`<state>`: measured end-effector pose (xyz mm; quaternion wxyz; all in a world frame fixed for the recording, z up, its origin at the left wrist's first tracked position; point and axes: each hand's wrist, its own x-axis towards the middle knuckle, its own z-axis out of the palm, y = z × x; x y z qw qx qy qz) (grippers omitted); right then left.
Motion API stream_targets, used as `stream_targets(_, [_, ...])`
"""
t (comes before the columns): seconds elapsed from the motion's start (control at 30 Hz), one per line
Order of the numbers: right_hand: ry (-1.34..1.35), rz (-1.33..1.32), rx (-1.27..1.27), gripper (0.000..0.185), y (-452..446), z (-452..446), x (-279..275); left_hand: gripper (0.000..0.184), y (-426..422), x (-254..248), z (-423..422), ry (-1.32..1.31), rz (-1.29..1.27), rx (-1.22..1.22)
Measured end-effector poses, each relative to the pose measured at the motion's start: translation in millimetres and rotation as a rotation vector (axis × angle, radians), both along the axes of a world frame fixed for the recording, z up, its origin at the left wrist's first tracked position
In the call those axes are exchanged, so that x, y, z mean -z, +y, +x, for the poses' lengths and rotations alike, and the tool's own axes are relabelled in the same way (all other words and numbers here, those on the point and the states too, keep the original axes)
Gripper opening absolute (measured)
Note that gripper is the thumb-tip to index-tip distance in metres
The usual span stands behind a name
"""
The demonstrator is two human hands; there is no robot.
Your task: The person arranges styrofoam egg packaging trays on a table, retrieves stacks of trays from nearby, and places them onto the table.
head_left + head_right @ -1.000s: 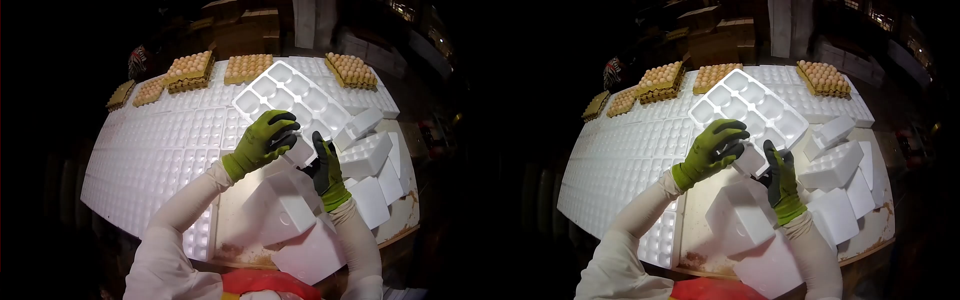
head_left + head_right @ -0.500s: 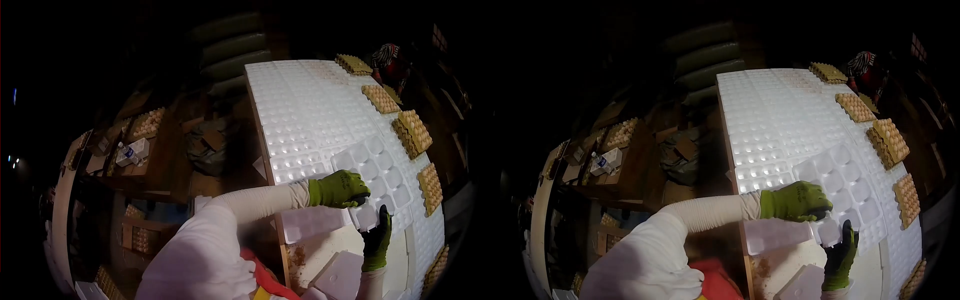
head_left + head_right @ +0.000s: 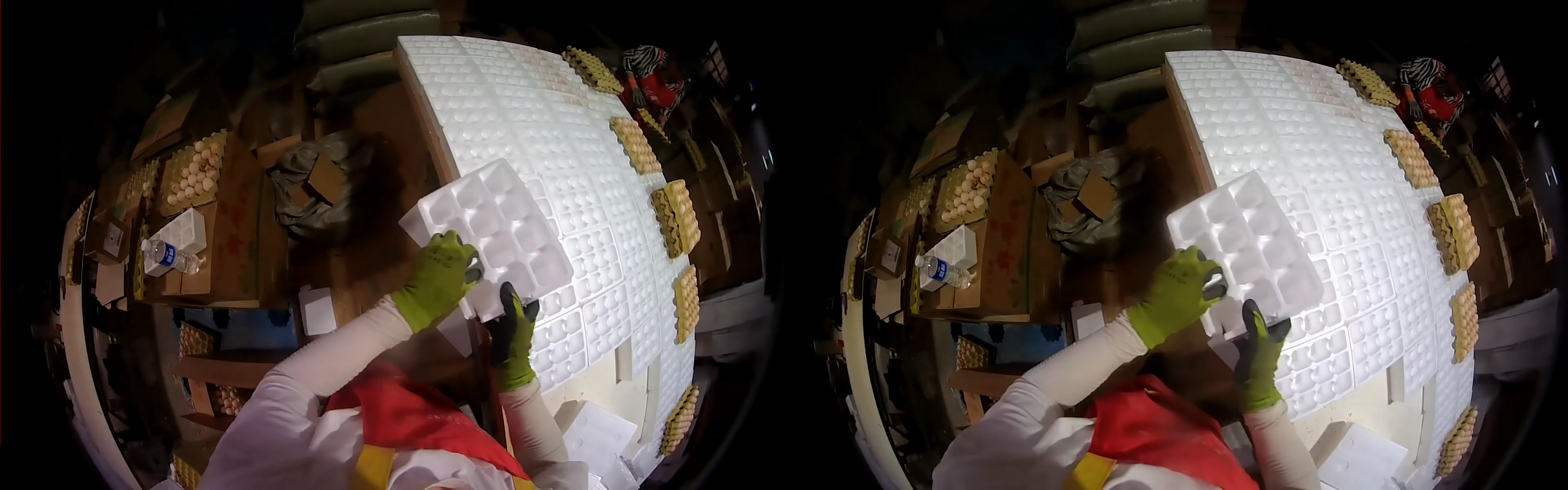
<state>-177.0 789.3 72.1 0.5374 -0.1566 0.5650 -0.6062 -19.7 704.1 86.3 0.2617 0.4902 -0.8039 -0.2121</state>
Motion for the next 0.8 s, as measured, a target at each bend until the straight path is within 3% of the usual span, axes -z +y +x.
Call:
stream_targets(0.1, [-0.104,-0.083,-0.084,0.054,-24,30,45,0.045,-8,5,54,0.092,-0.019,-0.018])
stream_targets(0.17, [-0.026,-0.084,-0.086,0.058,-31,53,43,0.053,-19,13,84,0.164,-0.005,0.05])
stream_targets(0.2, [0.111,-0.095,-0.164,0.06,-36,55,42,0.061,-23,22,98,0.269,0.097,0.059])
stream_targets(0.3, [0.715,-0.224,-0.485,0.063,-60,55,39,0.059,-55,6,131,0.583,0.468,0.267])
stream_targets(0.33, [0.979,-0.324,-0.552,0.063,-70,55,38,0.049,-59,7,131,0.639,0.427,0.231])
stream_targets(0.37, [1.224,-0.433,-0.572,0.063,-80,55,37,0.045,-63,5,130,0.373,0.278,0.174])
stream_targets(0.4, [1.285,-0.503,-0.607,0.067,-93,56,39,0.042,-67,1,128,0.104,0.126,0.111])
stream_targets(0.43, [1.198,-0.493,-0.623,0.068,-105,61,45,0.038,-74,-3,128,-0.171,-0.034,0.036])
stream_targets(0.47, [1.111,-0.481,-0.635,0.069,-116,65,50,0.029,-84,-2,130,-0.18,-0.05,0.016])
stream_targets(0.53, [1.01,-0.482,-0.662,0.069,-142,71,57,0.024,-92,1,135,-0.053,0.039,-0.105])
stream_targets(0.6, [0.7,-0.462,-0.689,0.062,-168,87,56,0.026,-104,-16,150,0.047,0.062,-0.198])
stream_targets(0.63, [0.548,-0.445,-0.691,0.059,-182,95,57,0.031,-109,-16,159,0.122,0.066,-0.205])
stream_targets(0.7, [0.522,-0.422,-0.711,0.05,-204,99,52,0.042,-130,-4,194,0.287,0.058,-0.212])
stream_targets(0.73, [0.539,-0.388,-0.736,0.049,-217,101,43,0.069,-141,15,227,0.117,-0.002,-0.102])
stream_targets(0.77, [0.556,-0.355,-0.761,0.048,-230,103,34,0.076,-148,11,243,-0.017,-0.024,-0.11])
stream_targets(0.8, [0.376,-0.289,-0.754,0.048,-241,107,31,0.083,-158,6,256,-0.151,-0.047,-0.12])
